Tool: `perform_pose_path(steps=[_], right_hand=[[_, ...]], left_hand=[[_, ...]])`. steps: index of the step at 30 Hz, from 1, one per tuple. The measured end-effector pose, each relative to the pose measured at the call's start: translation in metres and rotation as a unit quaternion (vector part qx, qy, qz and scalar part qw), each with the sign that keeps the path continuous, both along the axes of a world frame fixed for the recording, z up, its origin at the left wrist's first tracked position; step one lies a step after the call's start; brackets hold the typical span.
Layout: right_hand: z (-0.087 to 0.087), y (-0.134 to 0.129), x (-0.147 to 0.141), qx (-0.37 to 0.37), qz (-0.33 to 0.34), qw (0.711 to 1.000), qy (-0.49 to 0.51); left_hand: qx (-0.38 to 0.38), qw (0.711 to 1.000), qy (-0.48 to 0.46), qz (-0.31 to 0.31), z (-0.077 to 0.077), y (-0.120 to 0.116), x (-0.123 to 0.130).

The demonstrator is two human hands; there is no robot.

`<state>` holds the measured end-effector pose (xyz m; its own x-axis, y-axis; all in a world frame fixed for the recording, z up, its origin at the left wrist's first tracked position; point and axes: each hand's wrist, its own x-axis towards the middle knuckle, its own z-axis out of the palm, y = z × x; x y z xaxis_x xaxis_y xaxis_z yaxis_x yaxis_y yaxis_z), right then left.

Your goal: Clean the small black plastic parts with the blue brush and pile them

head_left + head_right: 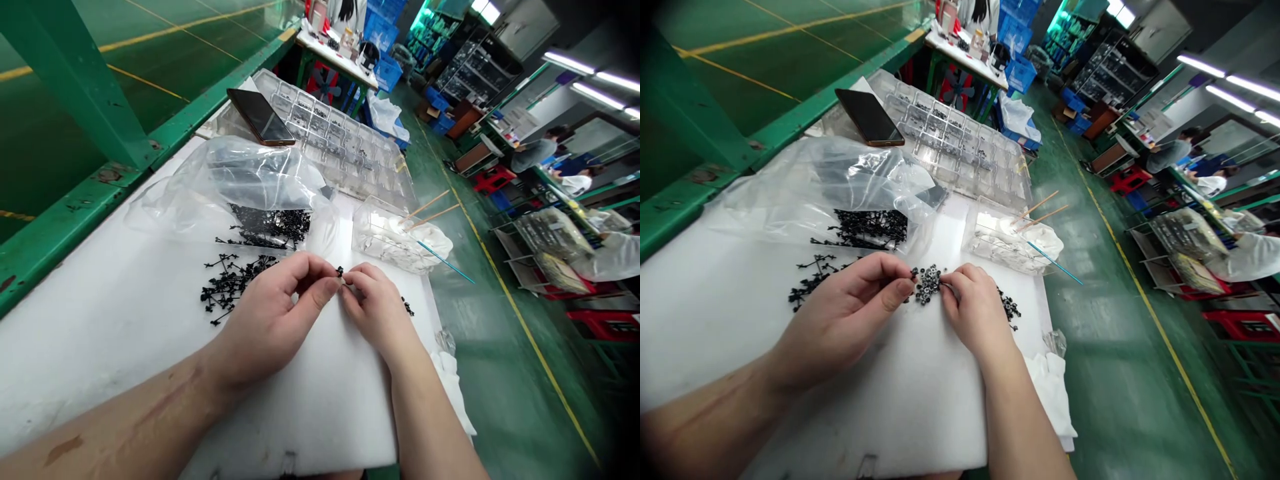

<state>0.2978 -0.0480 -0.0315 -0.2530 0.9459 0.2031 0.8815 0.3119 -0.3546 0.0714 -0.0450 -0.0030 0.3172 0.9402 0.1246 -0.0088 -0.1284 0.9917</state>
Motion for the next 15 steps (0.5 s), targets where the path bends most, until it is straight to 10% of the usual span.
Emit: perform_pose_path(steps=[15], right_hand=[[0.0086, -0.0079, -0.0050, -0.047, -0.065, 0.989, 0.123]], left_hand=[[0.008, 1.000, 0.013, -0.018, 0.0006, 0.0013, -0.0004]])
